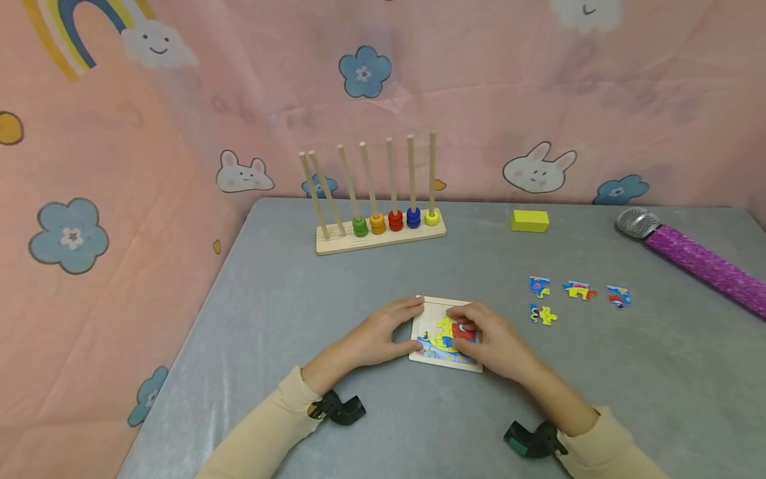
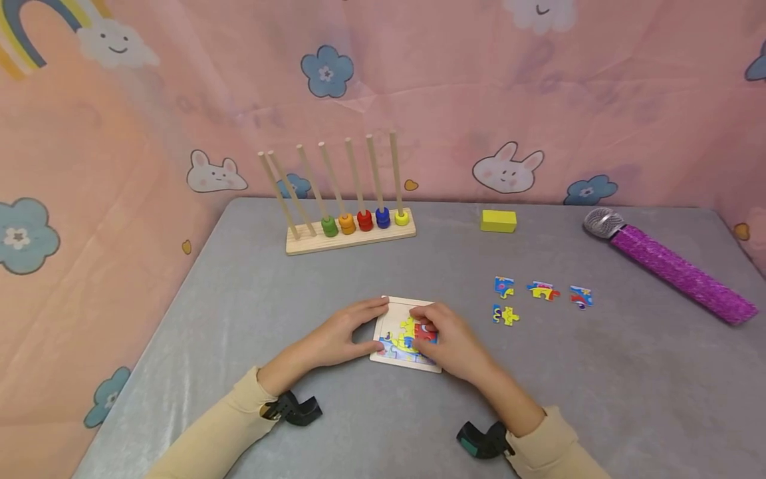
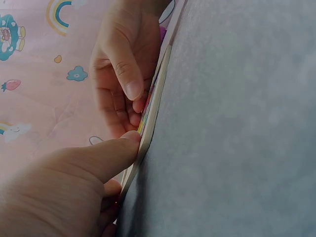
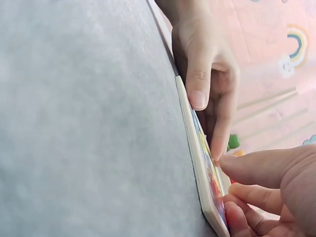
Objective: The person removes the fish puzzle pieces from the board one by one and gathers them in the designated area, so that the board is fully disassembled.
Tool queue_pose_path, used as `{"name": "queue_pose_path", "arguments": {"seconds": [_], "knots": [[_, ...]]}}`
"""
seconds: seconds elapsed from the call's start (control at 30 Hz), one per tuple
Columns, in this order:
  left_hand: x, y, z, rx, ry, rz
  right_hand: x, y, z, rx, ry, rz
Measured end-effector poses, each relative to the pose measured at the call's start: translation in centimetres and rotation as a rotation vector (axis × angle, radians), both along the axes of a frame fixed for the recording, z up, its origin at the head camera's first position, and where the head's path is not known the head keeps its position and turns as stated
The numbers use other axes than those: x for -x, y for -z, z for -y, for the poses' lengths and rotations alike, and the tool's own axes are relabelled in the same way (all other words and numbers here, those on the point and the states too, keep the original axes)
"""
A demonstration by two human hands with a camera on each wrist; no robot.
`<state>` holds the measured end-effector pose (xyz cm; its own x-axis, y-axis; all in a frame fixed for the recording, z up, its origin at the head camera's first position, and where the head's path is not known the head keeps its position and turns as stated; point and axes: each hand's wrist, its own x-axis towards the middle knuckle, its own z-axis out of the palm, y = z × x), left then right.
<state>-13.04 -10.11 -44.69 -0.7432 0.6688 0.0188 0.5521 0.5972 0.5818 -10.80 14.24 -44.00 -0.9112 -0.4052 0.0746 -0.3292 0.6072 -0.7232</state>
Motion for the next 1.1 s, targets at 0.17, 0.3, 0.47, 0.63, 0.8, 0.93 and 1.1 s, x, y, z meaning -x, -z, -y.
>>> {"name": "queue_pose_path", "arguments": {"seconds": [0.17,0.3,0.47,0.63,0.8,0.93,1.1], "knots": [[-0.1,0.0,0.0,0.005,-0.002,-0.007,-0.2,0.0,0.4,-0.038,0.011,-0.038],[-0.1,0.0,0.0,0.008,-0.008,-0.005,-0.3,0.0,1.0,-0.077,0.026,-0.055],[-0.1,0.0,0.0,-0.001,-0.005,-0.015,-0.6,-0.2,1.4,-0.077,0.057,-0.031],[-0.1,0.0,-0.1,-0.005,0.002,-0.025,-0.6,-0.3,1.5,-0.067,0.076,-0.001],[0.0,0.1,0.0,-0.015,0.003,-0.019,-0.6,-0.3,1.5,-0.059,0.083,0.027],[0.0,0.0,0.0,-0.016,0.003,-0.018,-0.5,-0.2,1.5,-0.043,0.083,0.033],[0.0,0.0,0.0,-0.005,0.005,-0.021,-0.7,-0.1,1.4,-0.027,0.079,0.015]]}}
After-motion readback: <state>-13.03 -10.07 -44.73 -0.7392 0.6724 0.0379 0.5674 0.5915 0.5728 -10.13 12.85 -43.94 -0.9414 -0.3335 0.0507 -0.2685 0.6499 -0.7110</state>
